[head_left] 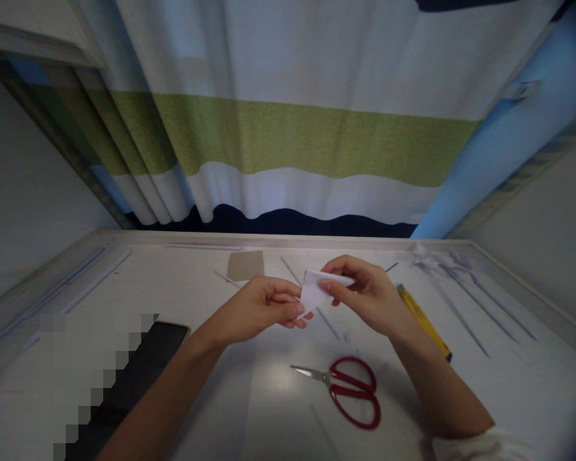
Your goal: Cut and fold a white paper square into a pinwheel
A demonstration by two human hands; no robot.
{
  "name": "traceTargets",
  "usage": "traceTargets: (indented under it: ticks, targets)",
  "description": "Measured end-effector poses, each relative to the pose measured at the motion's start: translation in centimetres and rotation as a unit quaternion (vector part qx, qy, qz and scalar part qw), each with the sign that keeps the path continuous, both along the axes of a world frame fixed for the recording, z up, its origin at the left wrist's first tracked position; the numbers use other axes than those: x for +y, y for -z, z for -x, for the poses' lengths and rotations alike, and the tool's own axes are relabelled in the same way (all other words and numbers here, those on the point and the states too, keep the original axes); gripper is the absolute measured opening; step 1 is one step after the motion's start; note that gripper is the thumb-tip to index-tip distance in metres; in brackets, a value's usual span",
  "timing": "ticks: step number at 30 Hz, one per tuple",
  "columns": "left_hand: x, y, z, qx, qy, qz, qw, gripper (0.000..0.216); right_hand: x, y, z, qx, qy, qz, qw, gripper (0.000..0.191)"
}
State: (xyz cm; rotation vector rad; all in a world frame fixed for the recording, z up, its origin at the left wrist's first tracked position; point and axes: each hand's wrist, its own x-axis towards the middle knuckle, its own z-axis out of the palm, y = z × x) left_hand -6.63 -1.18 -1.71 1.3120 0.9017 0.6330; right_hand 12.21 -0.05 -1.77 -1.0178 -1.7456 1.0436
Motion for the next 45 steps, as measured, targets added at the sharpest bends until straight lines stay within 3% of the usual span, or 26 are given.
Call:
traceTargets:
  ticks: [14, 18, 22, 25, 29, 37, 45]
  targets:
    - [0.0, 0.1, 0.2, 0.014, 0.021, -0.016, 1.000, 0.012, 0.1, 0.1, -0.1, -0.017, -0.005, -0.001, 1.000, 0.010]
    - [0.1, 0.2, 0.1, 0.037, 0.025, -0.034, 0.998, 0.013, 0.2, -0.1, -0.3, -0.078, -0.010, -0.016, 0.997, 0.013]
    - [0.1, 0.3, 0.1, 0.075, 0.020, -0.082, 0.994, 0.016, 0.0, -0.8, -0.7, -0.182, -0.058, -0.064, 0.979, 0.012]
    - [-0.1, 0.3, 0.1, 0.104, 0.031, -0.118, 0.987, 0.018, 0.0, -1.0, -0.7, -0.192, -0.089, -0.064, 0.975, 0.017]
    - [-0.7, -0.1, -0.1, 0.175, 0.024, -0.192, 0.965, 0.019, 0.1, -0.7, -0.5, -0.156, -0.098, -0.049, 0.982, 0.019]
    - [-2.5, -1.4, -0.5, 0.305, 0.013, -0.338, 0.890, 0.021, 0.0, -0.5, -0.7, -0.093, -0.116, -0.042, 0.988, 0.014]
    - [-3.3, -1.5, -0.5, 0.332, 0.013, -0.357, 0.873, 0.016, -0.3, -0.8, -0.8, -0.101, -0.116, -0.068, 0.986, 0.013]
